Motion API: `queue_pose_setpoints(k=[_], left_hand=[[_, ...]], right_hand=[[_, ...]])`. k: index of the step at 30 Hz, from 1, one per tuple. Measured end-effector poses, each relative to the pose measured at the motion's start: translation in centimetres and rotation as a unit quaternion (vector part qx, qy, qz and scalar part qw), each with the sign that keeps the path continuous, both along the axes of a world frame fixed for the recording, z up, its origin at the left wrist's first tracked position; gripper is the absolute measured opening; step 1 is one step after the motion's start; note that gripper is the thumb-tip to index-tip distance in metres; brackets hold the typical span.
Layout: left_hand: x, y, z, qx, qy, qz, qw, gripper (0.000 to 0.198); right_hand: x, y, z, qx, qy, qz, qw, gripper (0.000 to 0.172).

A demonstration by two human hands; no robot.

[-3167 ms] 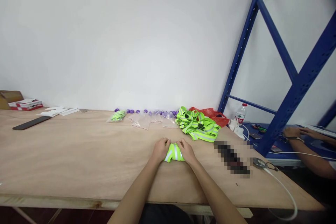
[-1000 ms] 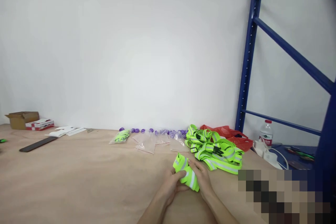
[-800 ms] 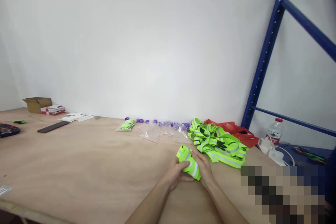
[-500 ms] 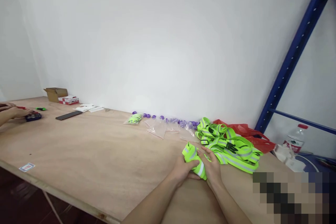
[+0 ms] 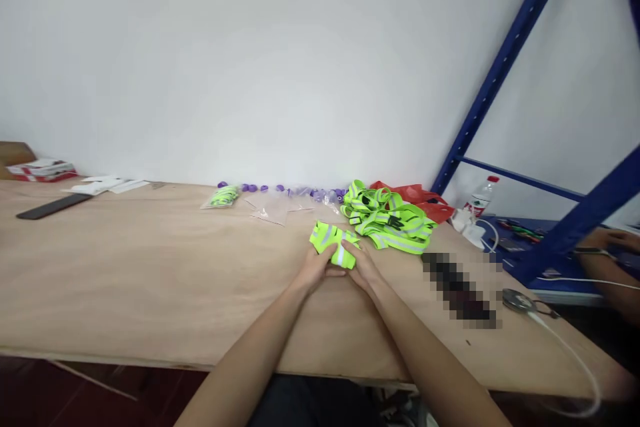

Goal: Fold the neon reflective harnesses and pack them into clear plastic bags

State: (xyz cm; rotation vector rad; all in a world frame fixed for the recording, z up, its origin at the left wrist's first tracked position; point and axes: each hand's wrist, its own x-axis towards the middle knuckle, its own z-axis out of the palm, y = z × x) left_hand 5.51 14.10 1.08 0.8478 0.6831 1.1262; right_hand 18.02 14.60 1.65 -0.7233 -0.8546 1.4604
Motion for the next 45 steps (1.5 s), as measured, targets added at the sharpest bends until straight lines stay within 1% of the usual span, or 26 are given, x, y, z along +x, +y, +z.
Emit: queue_pose_setpoints(k=[2, 4, 6, 7, 8, 9, 10, 11, 13, 15, 16, 17, 18, 19, 20, 21, 23, 25, 27, 29, 33, 37, 40, 42, 45], left_hand=[[0.2, 0.1, 0.0, 0.002, 0.045, -0.02, 0.999, 0.065], [0.3, 0.2, -0.1, 0.012, 0.096, -0.025, 0.995, 0.07], [-0.3, 0.4, -0.1, 0.043, 0.168, 0.004, 0.985, 0.072], [-0.9, 0.6, -0.1, 0.068, 0.213, 0.032, 0.974, 0.071], [-1.8, 1.0, 0.0, 0.1, 0.266, 0.069, 0.956, 0.068], [-3.0, 1.4, 0.0, 0.137, 0.319, 0.11, 0.931, 0.061], [-4.4, 1.8, 0.0, 0.181, 0.376, 0.148, 0.897, 0.051], [-6.0, 2.4, 0.1, 0.228, 0.442, 0.179, 0.849, 0.043], [-9.3, 3.5, 0.2, 0.295, 0.561, 0.228, 0.739, 0.033], [-12.3, 4.4, 0.3, 0.347, 0.636, 0.254, 0.641, 0.025], [-13.6, 4.8, 0.3, 0.356, 0.665, 0.265, 0.601, 0.02], [-14.6, 5.1, 0.2, 0.353, 0.69, 0.278, 0.568, 0.017], [-15.3, 5.3, 0.2, 0.347, 0.712, 0.281, 0.543, 0.018], [-15.8, 5.5, 0.1, 0.337, 0.731, 0.278, 0.524, 0.019], [-16.1, 5.7, -0.1, 0.325, 0.747, 0.272, 0.512, 0.022], [-16.3, 5.8, -0.2, 0.313, 0.76, 0.263, 0.505, 0.026], [-16.3, 6.1, -0.5, 0.289, 0.775, 0.244, 0.506, 0.037], [-16.2, 6.3, -0.7, 0.27, 0.778, 0.225, 0.521, 0.049], [-16.2, 6.5, -0.8, 0.263, 0.774, 0.21, 0.537, 0.053], [-16.3, 6.6, -0.8, 0.262, 0.773, 0.211, 0.538, 0.048], [-16.5, 7.0, -0.7, 0.254, 0.785, 0.229, 0.517, 0.037], [-16.7, 7.6, -0.6, 0.26, 0.794, 0.198, 0.512, 0.044], [-16.5, 7.7, -0.5, 0.29, 0.783, 0.192, 0.516, 0.048], [-16.3, 7.7, -0.4, 0.321, 0.76, 0.214, 0.523, 0.044], [-15.8, 7.4, -0.1, 0.374, 0.701, 0.256, 0.551, 0.034]], right_hand=[[0.1, 0.2, -0.1, -0.009, 0.0, -0.046, 0.999, 0.04], [0.2, 0.3, -0.3, -0.018, 0.003, -0.086, 0.996, 0.037], [0.2, 0.6, -0.5, -0.03, 0.014, -0.113, 0.993, 0.038], [0.3, 0.7, -0.6, -0.035, 0.024, -0.127, 0.991, 0.04], [0.4, 0.9, -0.6, -0.041, 0.035, -0.142, 0.988, 0.041], [0.5, 1.1, -0.6, -0.047, 0.046, -0.16, 0.985, 0.042], [0.6, 1.3, -0.6, -0.053, 0.055, -0.177, 0.981, 0.043], [0.7, 1.4, -0.5, -0.058, 0.062, -0.192, 0.978, 0.043], [0.9, 1.6, -0.4, -0.063, 0.07, -0.21, 0.973, 0.043], [1.1, 1.8, -0.5, -0.061, 0.071, -0.21, 0.973, 0.042], [1.1, 1.8, -0.6, -0.059, 0.068, -0.203, 0.975, 0.043], [1.1, 1.8, -0.7, -0.057, 0.063, -0.193, 0.977, 0.044], [1.0, 1.9, -0.9, -0.054, 0.057, -0.185, 0.98, 0.045], [1.0, 1.9, -1.1, -0.053, 0.051, -0.178, 0.981, 0.046], [0.9, 1.9, -1.3, -0.054, 0.046, -0.175, 0.982, 0.047], [0.9, 2.0, -1.5, -0.056, 0.041, -0.174, 0.982, 0.048], [0.8, 2.1, -1.7, -0.062, 0.038, -0.175, 0.982, 0.048], [0.8, 2.1, -1.8, -0.064, 0.042, -0.174, 0.982, 0.049], [0.7, 2.0, -1.7, -0.059, 0.045, -0.167, 0.983, 0.048], [0.6, 1.8, -1.6, -0.052, 0.041, -0.154, 0.986, 0.047], [0.5, 1.3, -1.4, -0.051, 0.037, -0.14, 0.988, 0.048], [0.4, 1.2, -1.4, -0.05, 0.023, -0.124, 0.991, 0.048], [0.3, 1.1, -1.2, -0.042, 0.016, -0.129, 0.991, 0.05], [0.1, 1.0, -1.0, -0.032, 0.007, -0.133, 0.991, 0.053], [-0.1, 0.6, -0.6, -0.012, -0.036, -0.127, 0.991, 0.054]])
